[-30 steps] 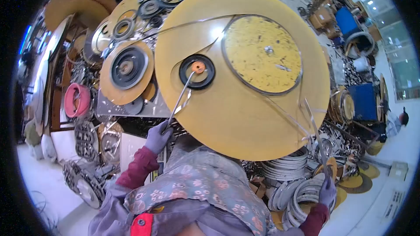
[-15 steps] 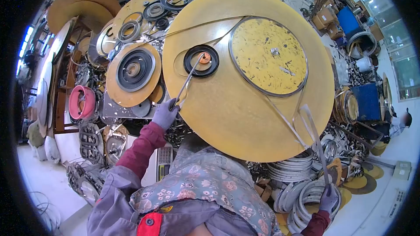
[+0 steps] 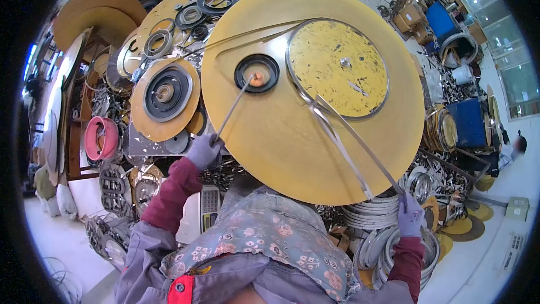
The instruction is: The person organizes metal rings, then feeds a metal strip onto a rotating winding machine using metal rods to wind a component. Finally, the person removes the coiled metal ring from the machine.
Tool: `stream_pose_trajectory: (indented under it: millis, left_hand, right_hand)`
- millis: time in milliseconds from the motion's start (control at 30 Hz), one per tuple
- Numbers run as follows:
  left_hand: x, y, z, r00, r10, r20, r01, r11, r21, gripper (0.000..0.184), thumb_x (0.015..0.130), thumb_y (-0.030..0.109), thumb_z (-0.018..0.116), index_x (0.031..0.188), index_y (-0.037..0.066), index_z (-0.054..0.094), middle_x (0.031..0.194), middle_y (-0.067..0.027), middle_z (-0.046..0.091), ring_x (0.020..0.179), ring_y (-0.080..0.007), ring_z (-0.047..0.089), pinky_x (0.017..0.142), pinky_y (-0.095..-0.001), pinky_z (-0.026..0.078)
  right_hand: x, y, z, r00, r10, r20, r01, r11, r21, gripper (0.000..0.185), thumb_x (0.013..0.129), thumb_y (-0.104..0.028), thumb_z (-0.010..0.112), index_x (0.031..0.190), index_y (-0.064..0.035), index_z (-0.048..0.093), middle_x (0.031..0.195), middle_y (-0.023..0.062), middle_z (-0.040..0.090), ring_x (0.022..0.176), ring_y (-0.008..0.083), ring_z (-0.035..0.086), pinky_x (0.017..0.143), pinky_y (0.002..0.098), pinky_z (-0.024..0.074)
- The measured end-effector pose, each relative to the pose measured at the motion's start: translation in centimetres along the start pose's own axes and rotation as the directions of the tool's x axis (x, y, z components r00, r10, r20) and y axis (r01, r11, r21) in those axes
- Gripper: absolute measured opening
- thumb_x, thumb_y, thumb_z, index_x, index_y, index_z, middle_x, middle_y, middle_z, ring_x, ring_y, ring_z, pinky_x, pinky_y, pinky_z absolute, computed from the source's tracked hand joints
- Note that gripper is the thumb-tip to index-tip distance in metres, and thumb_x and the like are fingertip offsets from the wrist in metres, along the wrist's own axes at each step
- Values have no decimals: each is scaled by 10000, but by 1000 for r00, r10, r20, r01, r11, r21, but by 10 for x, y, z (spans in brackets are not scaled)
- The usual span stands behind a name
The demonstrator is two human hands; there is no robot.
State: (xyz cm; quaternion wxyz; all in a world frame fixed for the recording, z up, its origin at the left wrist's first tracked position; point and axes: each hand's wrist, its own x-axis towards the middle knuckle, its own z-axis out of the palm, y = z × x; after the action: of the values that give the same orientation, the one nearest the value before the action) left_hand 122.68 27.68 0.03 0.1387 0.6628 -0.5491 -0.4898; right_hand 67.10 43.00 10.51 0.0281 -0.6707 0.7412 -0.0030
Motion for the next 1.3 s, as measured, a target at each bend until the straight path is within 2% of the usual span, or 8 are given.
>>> stream_pose_trajectory:
  millis: [100, 200, 233, 533, 733, 833, 1100, 1300]
  left_hand:
    - [-18, -28, 18, 981, 168, -93, -148, 970, 193, 210, 835, 163, 546, 900, -29, 596, 670, -164, 627, 595, -275, 631, 593, -372, 484]
    - [-30, -19, 27, 977, 126, -173, -83, 968, 235, 203, 838, 161, 531, 893, -25, 592, 735, -207, 625, 712, -333, 624, 664, -405, 474]
    - [-35, 1, 19, 997, -26, -69, 33, 994, 102, 195, 838, 155, 516, 888, -18, 591, 785, -235, 614, 804, -372, 600, 712, -426, 458]
    - [-20, -16, 24, 983, 69, -169, -57, 996, 73, 217, 849, 163, 515, 888, -39, 584, 691, -204, 614, 707, -337, 625, 681, -416, 470]
    - [-12, -9, 15, 993, -20, -116, 20, 1000, -2, 204, 839, 158, 515, 912, -18, 589, 772, -226, 620, 763, -358, 617, 711, -427, 467]
    - [-11, -4, 11, 986, -16, -163, 42, 987, 157, 197, 832, 145, 512, 911, -19, 587, 797, -229, 620, 791, -374, 608, 728, -440, 467]
    - [15, -18, 12, 954, 7, -301, 59, 976, 209, 214, 821, 168, 519, 878, -25, 592, 833, -246, 615, 839, -393, 591, 763, -451, 460]
    - [31, -11, 5, 967, -92, -237, 104, 994, 39, 225, 826, 173, 515, 846, -35, 597, 725, -214, 620, 724, -338, 619, 691, -414, 477]
  right_hand:
    - [33, -33, -2, 994, -103, -41, 104, 994, 19, 341, 759, -25, 566, 1099, -36, 554, 908, 161, 629, 803, 330, 615, 704, 390, 486]
    - [43, -27, 9, 990, -136, -34, 139, 984, 108, 345, 747, -20, 571, 1091, -41, 557, 882, 170, 628, 778, 335, 618, 682, 397, 491]
    - [43, -29, 5, 990, -138, -6, 138, 984, 114, 348, 747, -18, 570, 1094, -40, 558, 894, 173, 628, 788, 335, 619, 689, 394, 492]
    - [7, 25, 12, 999, -22, 43, 17, 992, 126, 324, 765, -47, 566, 1088, -33, 574, 988, 168, 629, 856, 334, 620, 739, 379, 493]
    - [33, -44, 6, 997, -69, -36, 70, 997, 30, 313, 785, -42, 546, 1097, -20, 555, 940, 141, 640, 830, 318, 622, 724, 389, 496]
    - [60, -64, 33, 984, -84, -156, 109, 982, 156, 297, 801, -63, 547, 1096, -29, 539, 926, 125, 641, 829, 294, 625, 712, 371, 500]
    - [188, -151, 71, 952, -163, -259, 161, 987, -26, 214, 827, -101, 545, 1037, -61, 541, 894, 99, 642, 814, 266, 627, 664, 365, 497]
    - [218, -139, 75, 968, -136, -212, 184, 956, 227, 247, 834, -107, 536, 1072, -42, 545, 950, 108, 648, 879, 285, 622, 734, 365, 492]
